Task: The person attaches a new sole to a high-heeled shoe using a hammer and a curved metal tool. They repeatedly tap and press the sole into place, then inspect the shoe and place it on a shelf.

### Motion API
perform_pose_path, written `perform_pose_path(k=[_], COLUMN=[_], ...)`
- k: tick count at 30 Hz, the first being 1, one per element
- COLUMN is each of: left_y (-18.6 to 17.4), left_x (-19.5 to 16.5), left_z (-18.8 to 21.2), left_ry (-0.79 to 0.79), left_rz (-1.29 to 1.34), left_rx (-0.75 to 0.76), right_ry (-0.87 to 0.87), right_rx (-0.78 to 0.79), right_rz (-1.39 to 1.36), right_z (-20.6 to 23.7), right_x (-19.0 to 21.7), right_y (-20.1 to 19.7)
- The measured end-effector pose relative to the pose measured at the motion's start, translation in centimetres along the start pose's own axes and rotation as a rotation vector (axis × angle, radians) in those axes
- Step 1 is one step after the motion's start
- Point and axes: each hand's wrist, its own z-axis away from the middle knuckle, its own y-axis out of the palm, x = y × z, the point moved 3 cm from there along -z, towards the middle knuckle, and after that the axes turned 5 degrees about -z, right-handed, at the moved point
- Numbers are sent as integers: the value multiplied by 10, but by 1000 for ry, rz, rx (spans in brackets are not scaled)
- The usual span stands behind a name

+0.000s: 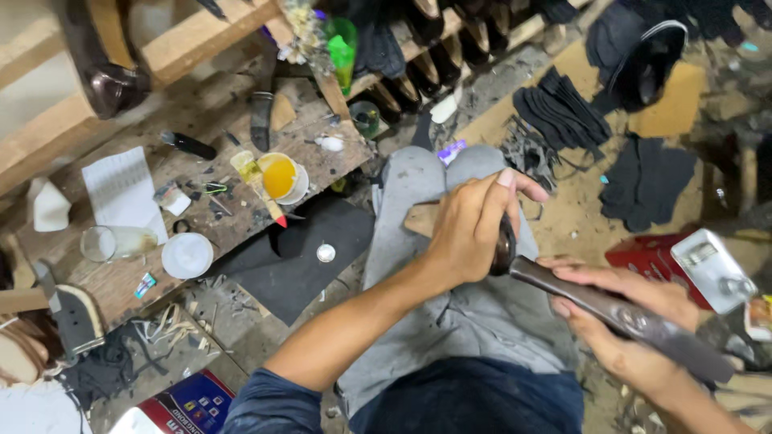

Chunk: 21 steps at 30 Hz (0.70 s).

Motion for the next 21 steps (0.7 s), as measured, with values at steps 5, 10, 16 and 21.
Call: perform_pose_path(k=[5, 10, 16, 21], left_y=[-4, -3, -3, -1], left_x=[-12, -10, -6, -14], left_z=[-1, 11, 16, 22], left_ry=[89, 136, 148, 140], left_rz=[-43, -111, -125, -120], left_rx=[19, 35, 31, 78], right_ry=[401, 16, 469, 442], right_rx=[-258, -11, -201, -77], right_rz=[-624, -5, -474, 100], right_z=[-1, -2, -4, 4], right_x=[-18, 6, -4, 0], right_y=[10, 1, 16, 0])
